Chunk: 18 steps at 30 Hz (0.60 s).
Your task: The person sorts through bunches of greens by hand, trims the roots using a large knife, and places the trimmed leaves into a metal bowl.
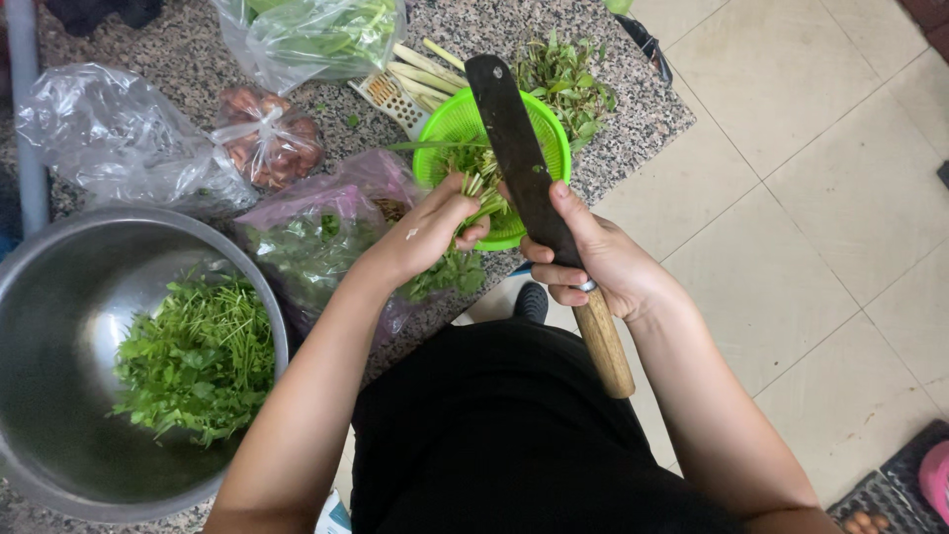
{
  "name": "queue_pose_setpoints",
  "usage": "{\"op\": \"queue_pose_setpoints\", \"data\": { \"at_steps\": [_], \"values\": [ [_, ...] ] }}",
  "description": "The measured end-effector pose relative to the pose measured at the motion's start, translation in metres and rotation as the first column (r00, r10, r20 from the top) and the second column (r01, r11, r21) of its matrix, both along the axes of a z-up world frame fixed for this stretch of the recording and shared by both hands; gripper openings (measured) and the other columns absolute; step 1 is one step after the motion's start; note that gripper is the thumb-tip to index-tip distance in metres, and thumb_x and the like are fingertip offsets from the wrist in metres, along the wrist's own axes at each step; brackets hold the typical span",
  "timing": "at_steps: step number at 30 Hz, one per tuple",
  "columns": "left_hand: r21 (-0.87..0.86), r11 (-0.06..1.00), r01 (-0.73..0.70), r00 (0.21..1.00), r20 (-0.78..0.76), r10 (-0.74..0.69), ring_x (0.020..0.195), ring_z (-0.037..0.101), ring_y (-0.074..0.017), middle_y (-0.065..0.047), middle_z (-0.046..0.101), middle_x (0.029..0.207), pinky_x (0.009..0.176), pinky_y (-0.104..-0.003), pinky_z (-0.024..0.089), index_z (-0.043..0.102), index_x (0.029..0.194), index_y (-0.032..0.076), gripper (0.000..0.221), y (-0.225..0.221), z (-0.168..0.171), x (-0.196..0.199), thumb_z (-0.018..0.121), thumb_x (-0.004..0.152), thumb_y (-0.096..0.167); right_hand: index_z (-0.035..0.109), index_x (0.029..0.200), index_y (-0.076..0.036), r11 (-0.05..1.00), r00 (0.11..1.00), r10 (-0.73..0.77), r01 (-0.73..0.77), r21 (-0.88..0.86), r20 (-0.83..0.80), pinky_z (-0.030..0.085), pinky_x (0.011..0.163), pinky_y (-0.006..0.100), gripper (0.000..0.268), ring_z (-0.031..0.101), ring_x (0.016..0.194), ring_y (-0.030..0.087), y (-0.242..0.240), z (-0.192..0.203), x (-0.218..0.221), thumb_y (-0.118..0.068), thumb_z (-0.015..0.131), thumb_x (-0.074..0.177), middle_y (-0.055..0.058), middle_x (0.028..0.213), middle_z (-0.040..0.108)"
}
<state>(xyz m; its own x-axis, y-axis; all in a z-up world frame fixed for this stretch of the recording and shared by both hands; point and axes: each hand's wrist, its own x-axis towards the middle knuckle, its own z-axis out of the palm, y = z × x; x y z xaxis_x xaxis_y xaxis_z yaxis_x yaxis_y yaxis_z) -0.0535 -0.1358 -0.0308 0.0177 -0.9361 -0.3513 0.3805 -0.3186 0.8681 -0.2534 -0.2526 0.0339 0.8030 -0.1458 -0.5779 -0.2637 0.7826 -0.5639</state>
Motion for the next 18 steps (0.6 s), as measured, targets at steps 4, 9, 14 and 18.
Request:
{"op": "queue_pose_setpoints", "data": {
  "at_steps": [4,9,14,18],
  "values": [
    [-0.015,1.000,-0.021,0.999,0.031,0.021,0.075,0.047,-0.0094,-0.002,0.049,0.082,0.064,-0.027,0.040,0.047,0.114,0.005,0.019,0.000,-0.006,-0.004,0.040,0.103,0.019,0.049,0.115,-0.012,1.000,1.000,0.007,-0.007,-0.004,-0.025,0.031,0.035,0.019,0.049,0.034,0.044,0.002,-0.001,-0.007,-0.002,-0.059,0.048,0.101,0.000,0.074,0.046],
    [-0.006,1.000,-0.025,0.986,0.166,0.025,0.074,0.052,-0.0086,-0.003,0.054,0.081,0.065,-0.027,0.044,0.046,0.111,0.004,0.024,-0.002,-0.021,-0.007,0.042,0.109,0.028,0.047,0.105,-0.010,0.994,0.998,0.040,-0.046,-0.097,-0.057,0.032,0.035,0.020,0.045,0.034,0.043,0.003,-0.002,-0.013,-0.007,-0.054,0.052,0.101,0.001,0.074,0.046],
    [0.036,0.999,-0.003,0.965,0.263,-0.007,0.077,0.061,-0.0067,-0.001,0.058,0.086,0.067,-0.026,0.050,0.048,0.107,0.004,0.024,-0.005,-0.023,-0.009,0.043,0.106,0.028,0.045,0.148,-0.019,0.959,0.986,0.138,-0.158,-0.236,-0.098,0.036,0.037,0.019,0.060,0.036,0.043,0.002,-0.006,-0.011,-0.006,-0.051,0.051,0.097,0.000,0.074,0.047],
    [0.032,0.999,0.027,0.977,0.211,-0.033,0.076,0.057,-0.0087,-0.002,0.058,0.083,0.068,-0.027,0.047,0.048,0.106,0.004,0.022,-0.005,-0.019,-0.005,0.042,0.104,0.026,0.036,0.160,-0.019,0.914,0.968,0.192,-0.235,-0.329,-0.160,0.034,0.037,0.018,0.069,0.038,0.046,0.003,-0.010,-0.005,-0.005,-0.047,0.052,0.099,-0.001,0.077,0.049]
  ]
}}
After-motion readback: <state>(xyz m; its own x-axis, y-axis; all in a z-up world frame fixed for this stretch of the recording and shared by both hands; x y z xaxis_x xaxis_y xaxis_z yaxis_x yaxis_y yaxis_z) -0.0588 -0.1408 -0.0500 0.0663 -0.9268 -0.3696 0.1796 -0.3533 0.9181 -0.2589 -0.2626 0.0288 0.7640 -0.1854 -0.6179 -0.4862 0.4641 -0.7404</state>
